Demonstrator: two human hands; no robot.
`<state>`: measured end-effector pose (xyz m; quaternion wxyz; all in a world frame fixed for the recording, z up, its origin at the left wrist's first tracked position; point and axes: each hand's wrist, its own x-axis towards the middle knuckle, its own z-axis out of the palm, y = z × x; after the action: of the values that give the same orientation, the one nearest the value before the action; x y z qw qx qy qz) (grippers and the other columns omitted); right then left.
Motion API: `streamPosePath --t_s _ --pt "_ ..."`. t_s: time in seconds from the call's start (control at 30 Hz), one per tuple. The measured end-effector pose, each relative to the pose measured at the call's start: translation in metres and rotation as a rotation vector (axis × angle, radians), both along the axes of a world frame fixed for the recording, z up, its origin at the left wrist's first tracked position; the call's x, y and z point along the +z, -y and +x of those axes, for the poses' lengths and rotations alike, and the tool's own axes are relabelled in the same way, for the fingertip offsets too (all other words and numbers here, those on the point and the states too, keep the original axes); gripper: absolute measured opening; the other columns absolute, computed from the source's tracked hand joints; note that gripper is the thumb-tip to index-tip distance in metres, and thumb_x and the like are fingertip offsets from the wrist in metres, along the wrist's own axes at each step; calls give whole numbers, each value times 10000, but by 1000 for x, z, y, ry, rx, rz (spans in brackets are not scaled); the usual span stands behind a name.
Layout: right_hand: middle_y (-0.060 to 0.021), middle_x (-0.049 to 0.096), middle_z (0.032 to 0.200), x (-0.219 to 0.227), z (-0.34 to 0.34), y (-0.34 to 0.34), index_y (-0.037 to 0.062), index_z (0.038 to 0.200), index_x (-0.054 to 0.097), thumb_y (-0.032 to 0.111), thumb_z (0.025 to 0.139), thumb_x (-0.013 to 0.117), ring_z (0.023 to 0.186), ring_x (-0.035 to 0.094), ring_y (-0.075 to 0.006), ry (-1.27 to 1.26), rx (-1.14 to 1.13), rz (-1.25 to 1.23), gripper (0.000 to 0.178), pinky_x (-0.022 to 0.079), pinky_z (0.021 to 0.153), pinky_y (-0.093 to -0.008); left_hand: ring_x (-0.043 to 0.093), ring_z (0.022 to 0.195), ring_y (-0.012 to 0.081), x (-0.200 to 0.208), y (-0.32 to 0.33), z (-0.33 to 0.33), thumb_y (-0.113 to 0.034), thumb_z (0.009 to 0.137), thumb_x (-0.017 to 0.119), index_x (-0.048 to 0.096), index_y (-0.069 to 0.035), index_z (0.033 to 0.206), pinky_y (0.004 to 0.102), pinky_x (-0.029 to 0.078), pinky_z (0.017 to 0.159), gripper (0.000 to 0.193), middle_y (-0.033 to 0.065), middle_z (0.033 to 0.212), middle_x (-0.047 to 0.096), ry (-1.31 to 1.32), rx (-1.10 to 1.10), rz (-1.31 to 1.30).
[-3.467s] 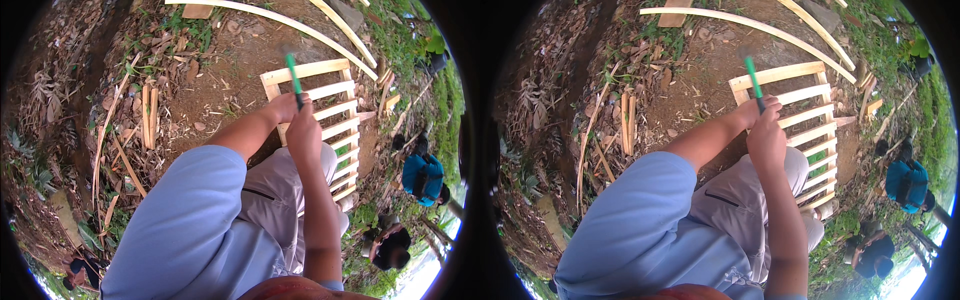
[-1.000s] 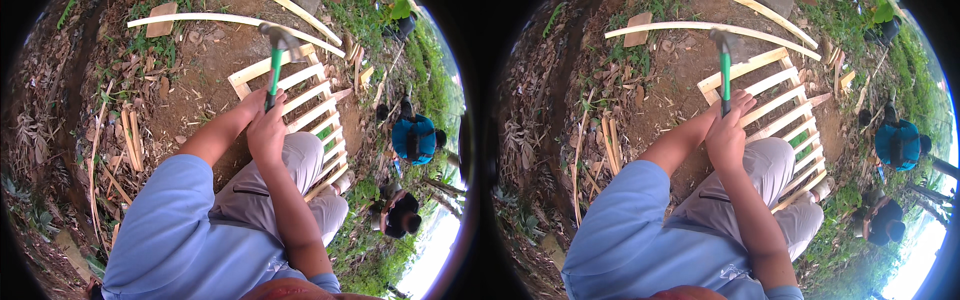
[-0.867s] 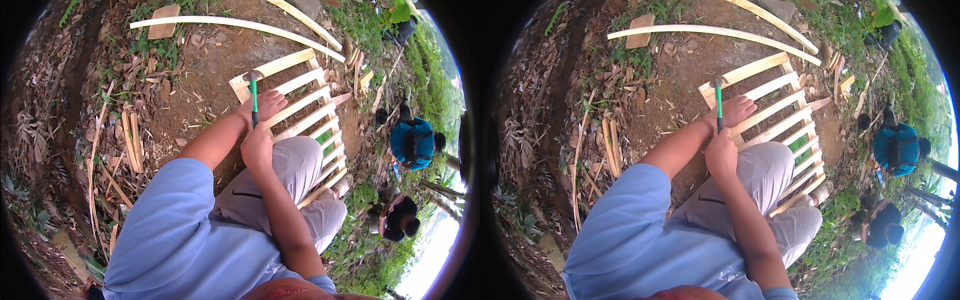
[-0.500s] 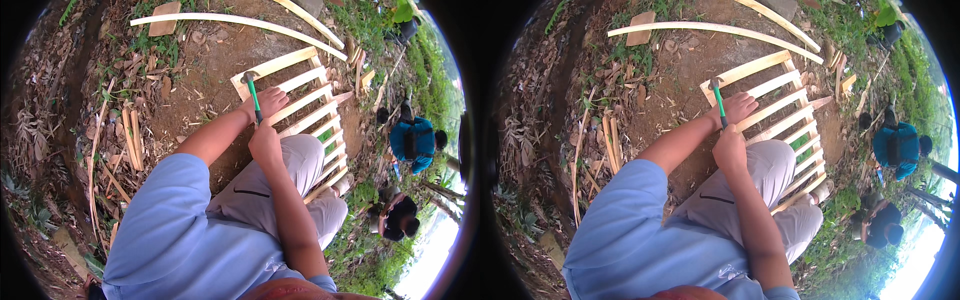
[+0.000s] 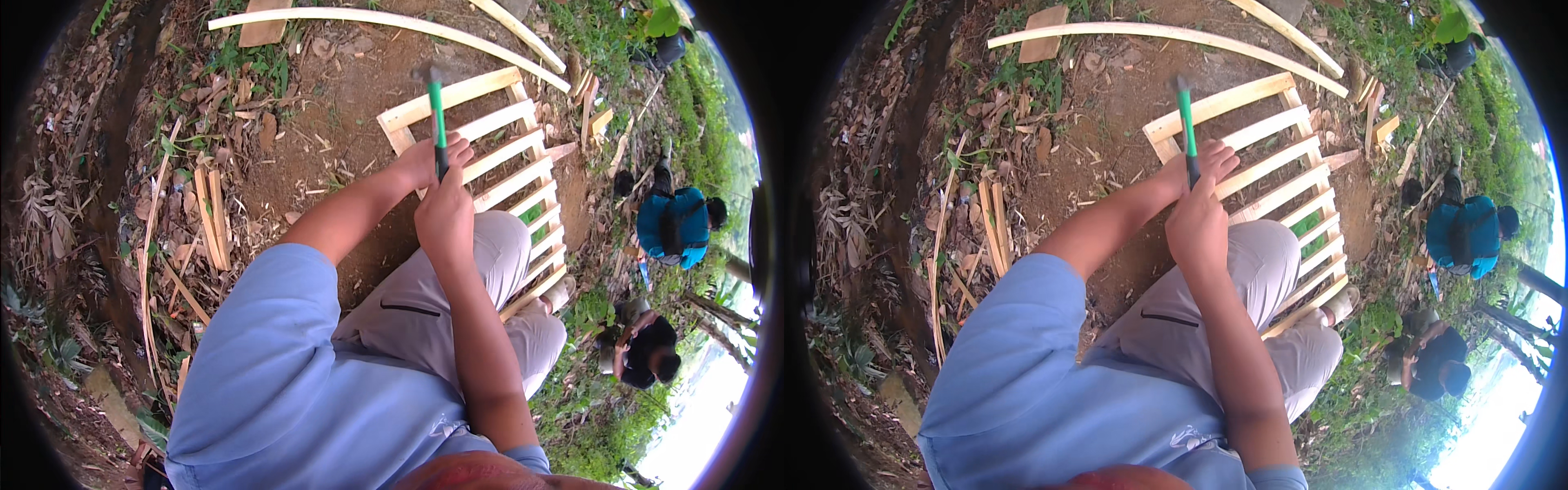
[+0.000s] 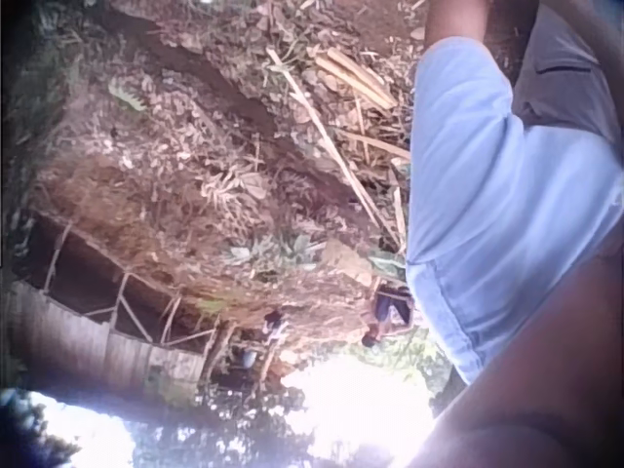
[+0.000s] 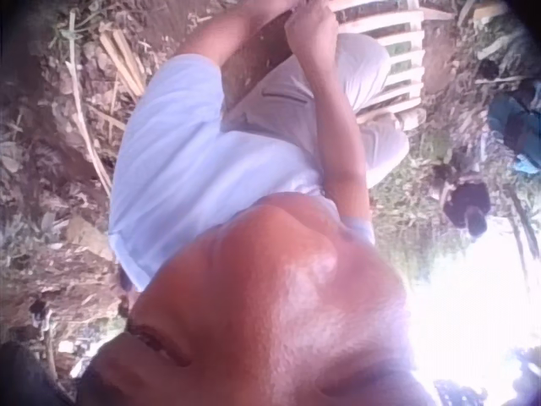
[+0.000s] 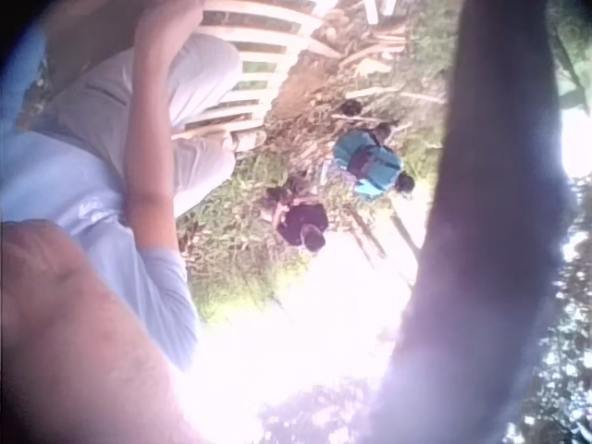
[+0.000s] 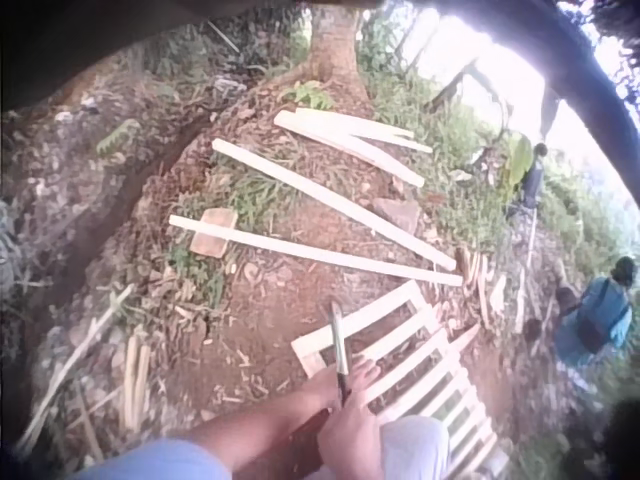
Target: The person is assembling a wooden frame structure on the ground. They use a hammer to drive nails into the wood, securing the slats to the frame. The person is sitting on the ground while working.
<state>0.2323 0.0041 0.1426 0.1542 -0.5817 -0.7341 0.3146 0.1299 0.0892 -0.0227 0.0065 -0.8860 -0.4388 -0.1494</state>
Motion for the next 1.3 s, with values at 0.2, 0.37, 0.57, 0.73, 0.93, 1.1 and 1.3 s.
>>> streamPosePath --t_s 0.2,0.37,0.57,0.73,0.93,1.1,1.3 --pt "-379 673 839 -51 7 10 -82 1102 458 49 1040 573 780 689 -578 101 6 -86 185 560 694 -631 594 1180 271 -12 -11 8 -215 945 609 579 -88 1168 413 484 1105 258 71 1211 583 49 20 -8" --pt "-388 708 916 0 -9 6 -81 1134 475 109 1069 551 878 718 -575 -40 -96 -59 215 570 788 -638 560 1211 268 -3 -3 0 -206 909 636 602 -96 1114 405 468 1118 235 71 1195 590 58 3 -24" --pt "-393 711 952 -42 -7 6 -58 1122 483 104 1070 535 915 720 -576 140 24 -241 178 575 803 -636 586 1168 241 -9 -12 6 -148 937 600 605 -103 1122 373 498 1056 190 51 1112 604 54 39 61" --pt "-403 691 952 3 -10 11 -65 1102 462 125 1091 529 890 697 -590 -93 -118 -79 201 564 765 -635 606 1078 226 -10 -5 1 -176 933 621 615 -122 1070 359 513 1009 147 44 1095 609 83 31 92" --pt "-403 688 945 -52 0 11 -79 1099 449 132 1093 527 894 692 -589 104 -40 -256 225 541 792 -647 590 1134 227 -6 -7 8 -181 933 614 619 -117 1077 365 494 1034 158 55 1122 604 51 29 72" --pt "-402 690 928 -16 -1 11 -82 1093 452 136 1082 546 869 697 -583 -73 -122 -70 237 554 740 -630 587 1180 259 -1 -6 5 -235 888 669 594 -96 1208 392 476 1082 357 64 1241 584 -100 14 -2" --pt "-375 693 884 -55 4 11 -67 1082 450 120 1076 563 854 705 -574 108 27 -175 219 570 725 -624 599 1161 232 0 -11 8 -162 955 593 615 -106 1153 374 495 1040 206 52 1110 619 46 33 27"
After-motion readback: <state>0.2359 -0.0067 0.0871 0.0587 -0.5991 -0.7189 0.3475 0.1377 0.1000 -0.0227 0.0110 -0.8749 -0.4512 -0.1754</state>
